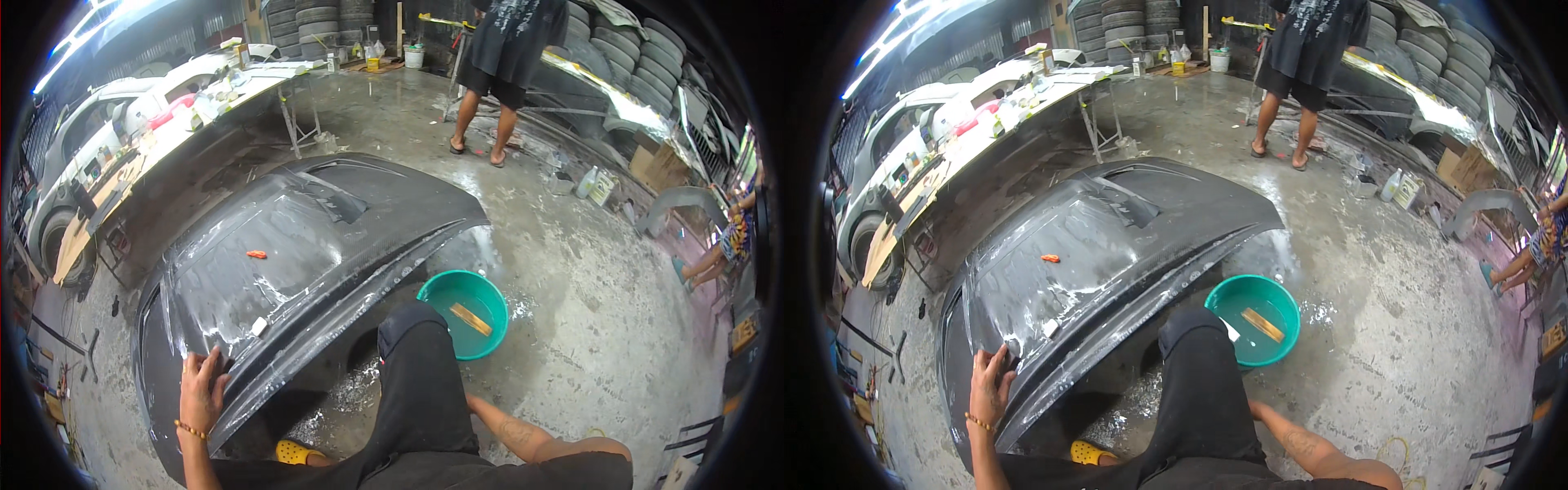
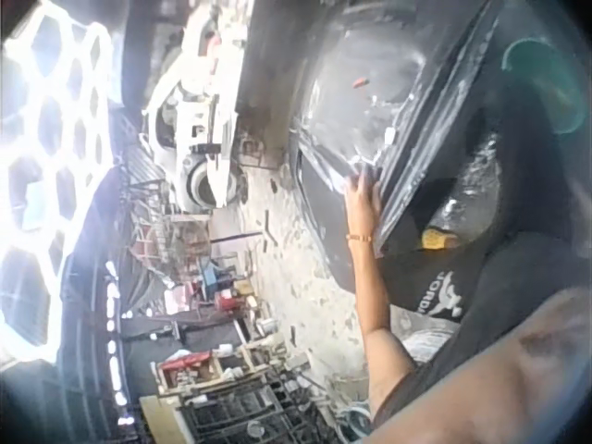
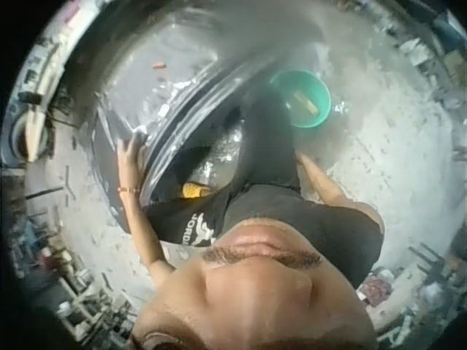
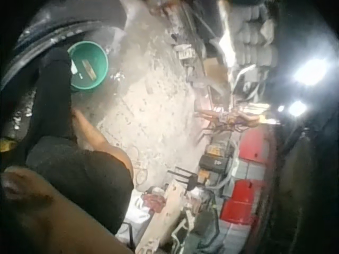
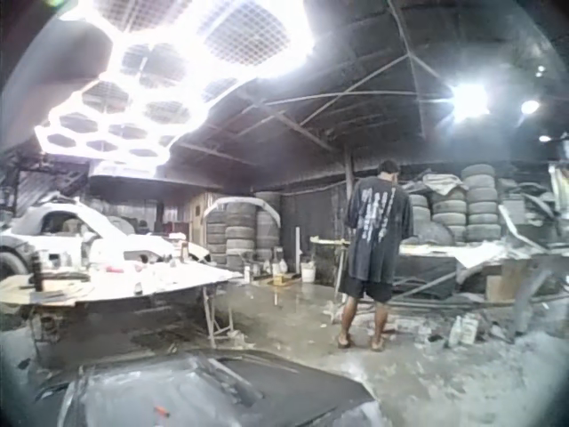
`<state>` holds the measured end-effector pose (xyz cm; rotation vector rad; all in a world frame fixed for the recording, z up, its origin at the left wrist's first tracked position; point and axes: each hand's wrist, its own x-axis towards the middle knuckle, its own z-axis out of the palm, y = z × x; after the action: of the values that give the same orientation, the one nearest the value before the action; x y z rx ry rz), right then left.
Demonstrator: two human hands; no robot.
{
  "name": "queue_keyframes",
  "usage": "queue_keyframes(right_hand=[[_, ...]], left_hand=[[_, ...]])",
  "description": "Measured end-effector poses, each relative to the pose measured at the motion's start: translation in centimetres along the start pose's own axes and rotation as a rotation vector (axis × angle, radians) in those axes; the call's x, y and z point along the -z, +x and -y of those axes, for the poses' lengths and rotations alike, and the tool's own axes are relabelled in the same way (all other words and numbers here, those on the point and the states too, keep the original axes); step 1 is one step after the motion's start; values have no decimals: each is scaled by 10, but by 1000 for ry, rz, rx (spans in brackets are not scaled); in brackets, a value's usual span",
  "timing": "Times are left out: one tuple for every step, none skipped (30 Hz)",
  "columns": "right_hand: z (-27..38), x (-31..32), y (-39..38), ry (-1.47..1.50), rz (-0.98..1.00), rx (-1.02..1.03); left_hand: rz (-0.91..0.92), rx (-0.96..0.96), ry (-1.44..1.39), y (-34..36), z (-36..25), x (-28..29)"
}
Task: Wet sanding the edge of a carbon fiber car hood using sandpaper.
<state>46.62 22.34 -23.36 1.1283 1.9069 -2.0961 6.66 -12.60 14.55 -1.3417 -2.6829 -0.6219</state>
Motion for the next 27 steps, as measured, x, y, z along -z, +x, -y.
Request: queue_keyframes(right_hand=[[-6, 16, -8, 16, 0, -11], [-15, 18, -17, 30, -1, -22], [-10, 26, -14, 38, 12, 17], [7, 41, -5, 40, 29, 58], [42, 37, -9, 62, -108, 113], [91, 29, -28, 75, -236, 170], [127, 28, -41, 49, -379, 235], [126, 51, -52, 74, -534, 434], [147, 60, -59, 165, -613, 512], [169, 67, -63, 146, -713, 540], [191, 72, -65, 223, -722, 649], [221, 65, -69, 211, -702, 715], [252, 53, -68, 200, -675, 724], [282, 33, -64, 175, -588, 778], [307, 12, -56, 149, -510, 829], [324, -8, -41, 106, -362, 818], [339, -26, -25, 59, -225, 802], [353, -46, -7, -115, -96, 796], [364, -66, 10, -288, 34, 779], [375, -83, 25, -391, 170, 720], [381, -103, 39, -490, 313, 662], [377, -119, 62, -566, 348, 716], [371, -133, 84, -640, 381, 771], [366, -153, 95, -625, 390, 790], [364, -168, 99, -612, 395, 806], [360, -175, 100, -553, 420, 753], [357, -182, 94, -575, 421, 747]], left_hand=[[41, -52, 9, 8, -10, 4], [29, -123, 69, 15, -20, 8], [34, -133, 68, 21, -25, 12], [22, -185, 62, 26, -28, 16], [8, -212, 73, 24, -26, 22], [-9, -179, 37, 20, -23, 21], [-16, -192, 16, 22, -18, 14], [-20, -228, -6, 36, -29, -3], [-22, -217, -113, 43, -31, -21], [13, -175, -184, 45, -39, -33], [12, -239, -180, 52, -29, -55], [-2, -256, -214, 53, -19, -77], [17, -252, -204, 54, -14, -88], [8, -219, -210, 51, -8, -97], [0, -193, -221, 47, -1, -108], [-37, -178, -231, 40, 9, -117], [-47, -173, -243, 37, 13, -125], [-54, -125, -296, 32, 18, -129], [-59, -76, -350, 28, 21, -133], [-50, -23, -417, 27, 17, -132], [-55, -10, -419, 25, 17, -134], [-83, 42, -492, 25, 18, -137], [-109, 93, -563, 25, 20, -140], [-140, 151, -606, 20, 25, -144], [-144, 165, -601, 17, 25, -143], [-159, 228, -686, 14, 25, -142], [-174, 297, -769, 8, 25, -141]])
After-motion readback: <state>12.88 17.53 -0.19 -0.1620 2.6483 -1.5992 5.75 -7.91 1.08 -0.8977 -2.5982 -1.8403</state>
